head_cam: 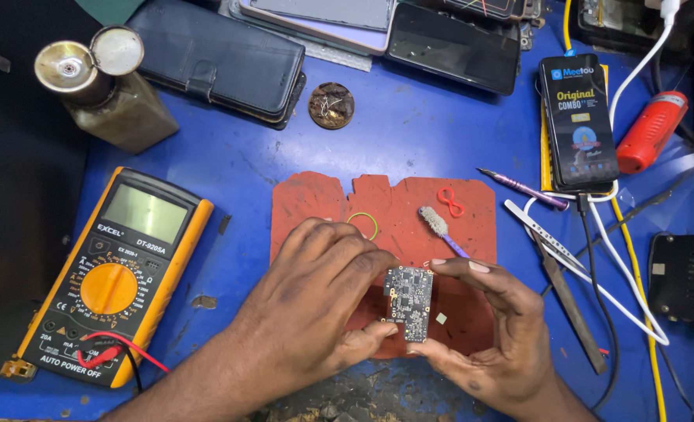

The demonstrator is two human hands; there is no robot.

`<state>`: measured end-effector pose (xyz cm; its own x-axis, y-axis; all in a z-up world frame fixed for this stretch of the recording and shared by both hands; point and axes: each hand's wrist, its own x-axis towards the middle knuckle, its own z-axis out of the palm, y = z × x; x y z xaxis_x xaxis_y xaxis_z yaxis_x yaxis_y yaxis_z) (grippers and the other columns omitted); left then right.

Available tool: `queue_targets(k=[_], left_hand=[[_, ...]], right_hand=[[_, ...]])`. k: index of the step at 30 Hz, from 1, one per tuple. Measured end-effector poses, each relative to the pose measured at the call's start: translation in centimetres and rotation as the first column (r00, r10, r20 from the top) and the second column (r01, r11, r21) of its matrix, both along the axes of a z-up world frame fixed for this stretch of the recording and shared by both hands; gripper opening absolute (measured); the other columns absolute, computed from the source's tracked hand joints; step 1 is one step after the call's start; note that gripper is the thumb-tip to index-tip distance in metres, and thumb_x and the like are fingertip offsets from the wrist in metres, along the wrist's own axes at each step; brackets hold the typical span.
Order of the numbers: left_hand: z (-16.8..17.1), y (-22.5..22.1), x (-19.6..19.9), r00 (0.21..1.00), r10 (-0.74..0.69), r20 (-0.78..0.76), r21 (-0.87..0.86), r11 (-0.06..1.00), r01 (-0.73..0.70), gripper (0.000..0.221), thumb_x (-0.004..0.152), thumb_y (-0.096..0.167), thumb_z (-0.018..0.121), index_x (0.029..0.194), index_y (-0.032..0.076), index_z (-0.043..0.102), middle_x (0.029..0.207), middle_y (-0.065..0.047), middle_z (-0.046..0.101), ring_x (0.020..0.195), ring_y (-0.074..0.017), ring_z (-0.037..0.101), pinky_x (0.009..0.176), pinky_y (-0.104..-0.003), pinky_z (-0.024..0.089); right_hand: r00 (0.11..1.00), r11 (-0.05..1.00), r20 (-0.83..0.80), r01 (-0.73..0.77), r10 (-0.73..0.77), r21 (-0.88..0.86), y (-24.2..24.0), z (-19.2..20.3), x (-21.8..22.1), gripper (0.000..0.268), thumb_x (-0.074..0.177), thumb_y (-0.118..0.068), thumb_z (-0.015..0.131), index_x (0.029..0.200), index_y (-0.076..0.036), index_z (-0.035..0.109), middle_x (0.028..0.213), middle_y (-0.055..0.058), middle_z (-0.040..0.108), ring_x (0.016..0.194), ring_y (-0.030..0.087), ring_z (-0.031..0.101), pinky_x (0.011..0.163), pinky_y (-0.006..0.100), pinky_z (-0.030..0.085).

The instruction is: The person tests a circuit board with a multimeter by applying probes to various points on the board and observing the readings on the digital display.

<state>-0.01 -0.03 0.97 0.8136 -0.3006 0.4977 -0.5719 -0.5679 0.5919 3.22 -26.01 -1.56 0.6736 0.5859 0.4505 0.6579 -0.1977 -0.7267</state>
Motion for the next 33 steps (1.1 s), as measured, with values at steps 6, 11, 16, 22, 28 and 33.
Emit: queue_targets(k=[6,11,16,22,28,33], left_hand=[[-0.01,-0.02,0.02,1.0,-0.003,-0.004,-0.002,1.0,0.003,0.06,0.073,0.03,0.084,0.12,0.002,0.061,0.112,-0.012,0.06,0.115,-0.0336,0.056,0.103,-0.05,0.042],[0.01,0.06,0.05,1.0,-0.014,-0.004,-0.007,1.0,0.014,0.06,0.074,0.03,0.084,0.121,0.002,0.06,0.112,-0.013,0.06,0.115,-0.0337,0.056,0.102,-0.05,0.042],[0.02,0.11,0.05,1.0,-0.024,-0.004,-0.002,1.0,0.024,0.061,0.074,0.03,0.083,0.122,0.001,0.059,0.113,-0.012,0.061,0.115,-0.0336,0.056,0.102,-0.05,0.042],[0.02,0.06,0.07,1.0,-0.021,0.001,0.011,1.0,0.021,0.061,0.075,0.03,0.083,0.122,0.001,0.059,0.112,-0.013,0.061,0.114,-0.0339,0.056,0.102,-0.05,0.042],[-0.02,0.01,0.16,1.0,-0.019,-0.004,0.015,1.0,0.019,0.061,0.075,0.032,0.083,0.121,0.001,0.059,0.111,-0.013,0.061,0.113,-0.0335,0.056,0.101,-0.05,0.042],[-0.05,0.0,0.19,1.0,-0.022,0.013,0.024,0.999,0.021,0.062,0.075,0.031,0.083,0.122,0.0,0.059,0.112,-0.013,0.061,0.113,-0.0341,0.056,0.101,-0.05,0.042]], right_hand=[[1.0,1.0,0.014,0.019,-0.019,-0.011,0.12,0.04,-0.06,0.095,0.073,-0.008,0.092,0.143,-0.005,0.028,0.138,0.025,0.056,0.126,0.03,0.067,0.109,0.042,0.056],[0.999,0.999,0.022,0.025,-0.025,-0.021,0.14,0.05,-0.03,0.095,0.073,-0.008,0.092,0.143,-0.005,0.028,0.137,0.025,0.056,0.126,0.03,0.066,0.11,0.042,0.056],[0.999,0.999,0.027,0.031,-0.031,-0.029,0.09,0.0,-0.02,0.095,0.073,-0.007,0.092,0.143,-0.005,0.028,0.138,0.024,0.056,0.127,0.029,0.066,0.111,0.042,0.055],[0.998,0.998,0.044,0.048,-0.046,-0.046,-0.01,-0.17,-0.09,0.095,0.071,-0.008,0.092,0.141,-0.003,0.029,0.138,0.024,0.054,0.128,0.03,0.065,0.11,0.041,0.055],[0.997,0.997,0.059,0.05,-0.047,-0.053,-0.01,-0.13,-0.05,0.096,0.07,-0.01,0.094,0.141,-0.001,0.03,0.137,0.023,0.056,0.129,0.03,0.064,0.111,0.041,0.055],[0.997,0.996,0.062,0.058,-0.054,-0.062,0.12,-0.01,-0.06,0.097,0.069,-0.011,0.095,0.141,-0.002,0.03,0.137,0.022,0.057,0.127,0.029,0.065,0.11,0.039,0.055]])
